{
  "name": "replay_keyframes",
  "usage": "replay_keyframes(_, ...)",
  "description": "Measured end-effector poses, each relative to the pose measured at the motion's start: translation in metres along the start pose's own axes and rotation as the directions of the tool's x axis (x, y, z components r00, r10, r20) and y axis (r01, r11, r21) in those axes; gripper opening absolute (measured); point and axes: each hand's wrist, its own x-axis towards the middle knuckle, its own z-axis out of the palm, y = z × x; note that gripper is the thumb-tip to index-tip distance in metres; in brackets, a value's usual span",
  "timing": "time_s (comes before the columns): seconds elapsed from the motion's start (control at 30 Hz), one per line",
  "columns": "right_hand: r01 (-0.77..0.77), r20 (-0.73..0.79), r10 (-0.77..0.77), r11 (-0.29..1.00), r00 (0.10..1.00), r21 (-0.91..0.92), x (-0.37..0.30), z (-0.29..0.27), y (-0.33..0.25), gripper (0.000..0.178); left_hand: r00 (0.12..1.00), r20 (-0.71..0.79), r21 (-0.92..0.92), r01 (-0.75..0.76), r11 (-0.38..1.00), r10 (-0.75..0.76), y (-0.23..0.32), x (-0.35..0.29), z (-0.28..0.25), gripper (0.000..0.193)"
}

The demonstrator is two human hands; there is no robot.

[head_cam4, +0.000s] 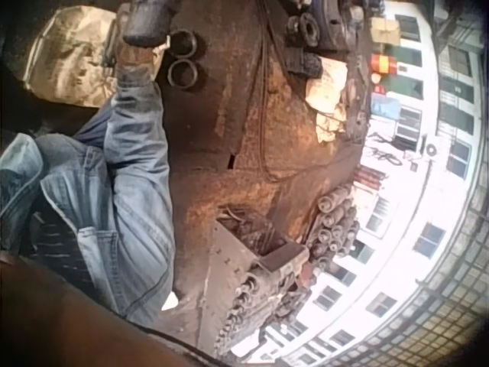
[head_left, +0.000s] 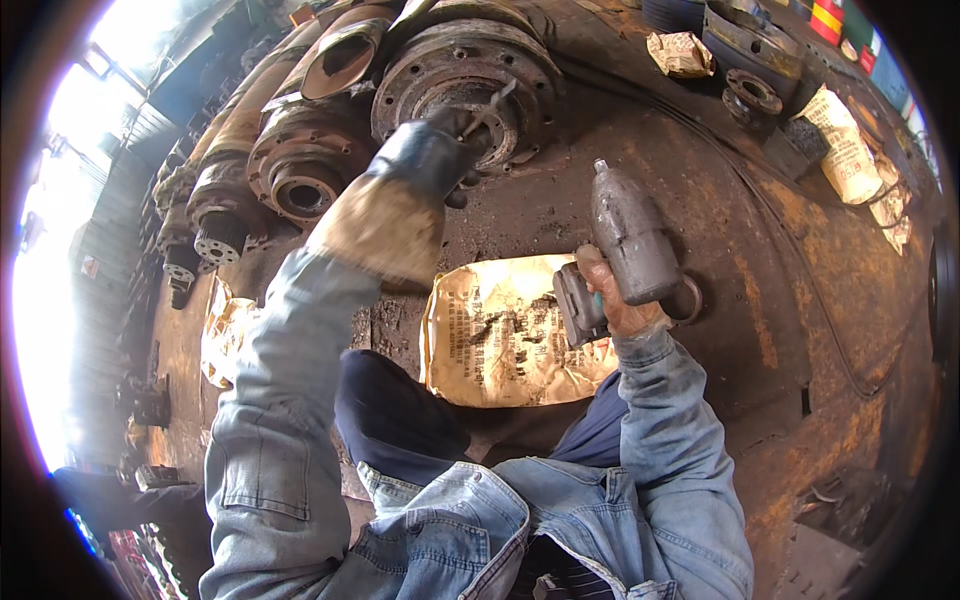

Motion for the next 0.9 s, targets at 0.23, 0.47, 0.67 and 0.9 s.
replay_keyframes(0.23, 0.060, -0.006, -0.059, 0.997, 0.998, 0.040, 0.005, 0.000, -0.004, 0.011, 1.000, 0.006, 0.121, -0.015, 0.992, 0.014, -0.004, 0.017, -0.002, 0.037)
replay_keyframes(0.47, 0.101, -0.013, -0.100, 0.980, 0.995, 0.172, 0.012, 0.001, 0.008, 0.016, 0.999, -0.011, 0.140, -0.033, 0.990, 0.035, 0.005, 0.025, -0.014, 0.037)
replay_keyframes(0.67, 0.034, 0.058, -0.043, 0.988, 0.997, 0.151, 0.006, 0.002, 0.003, 0.022, 1.000, 0.012, 0.124, -0.016, 0.992, 0.014, 0.002, 0.020, -0.015, 0.036)
replay_keyframes(0.9, 0.151, 0.015, -0.155, 0.977, 0.988, 0.149, 0.001, -0.006, 0.028, 0.030, 0.998, 0.064, 0.061, 0.002, 0.998, -0.006, 0.000, 0.021, -0.006, 0.036)
